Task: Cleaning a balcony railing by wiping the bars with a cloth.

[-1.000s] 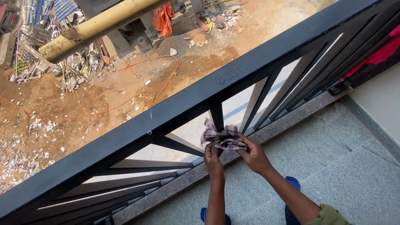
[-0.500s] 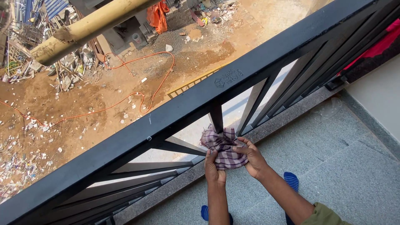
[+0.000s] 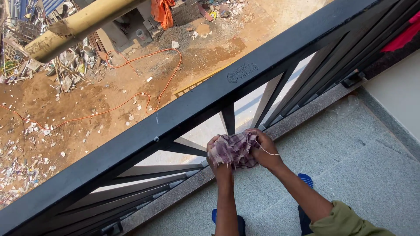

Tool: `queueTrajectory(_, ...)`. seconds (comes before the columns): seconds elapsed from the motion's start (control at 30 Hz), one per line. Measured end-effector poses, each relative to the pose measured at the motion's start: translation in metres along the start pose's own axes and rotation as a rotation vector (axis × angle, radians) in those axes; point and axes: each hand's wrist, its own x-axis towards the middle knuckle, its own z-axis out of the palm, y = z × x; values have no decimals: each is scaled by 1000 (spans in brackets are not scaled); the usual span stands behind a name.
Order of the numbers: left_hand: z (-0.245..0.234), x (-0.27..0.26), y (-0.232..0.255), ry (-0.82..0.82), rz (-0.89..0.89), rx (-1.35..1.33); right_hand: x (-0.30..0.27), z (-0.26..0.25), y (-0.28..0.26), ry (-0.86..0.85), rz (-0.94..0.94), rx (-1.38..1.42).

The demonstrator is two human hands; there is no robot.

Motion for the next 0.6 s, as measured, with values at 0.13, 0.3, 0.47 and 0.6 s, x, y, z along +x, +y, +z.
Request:
queueTrajectory(0.13, 9, 20, -18, -117, -816, -538, 8, -5, -15, -96, 359, -21)
queueTrajectory(0.3, -2, 19, 140, -88, 47, -283, -5, 9, -123, 36, -289, -151)
queueTrajectory(0.47, 17, 16, 17, -67, -30, -376, 20, 0, -21, 16, -64, -260)
queueTrajectory(0.6, 17, 6, -8, -2, -996, -784, 17, -7, 16, -95, 594, -32)
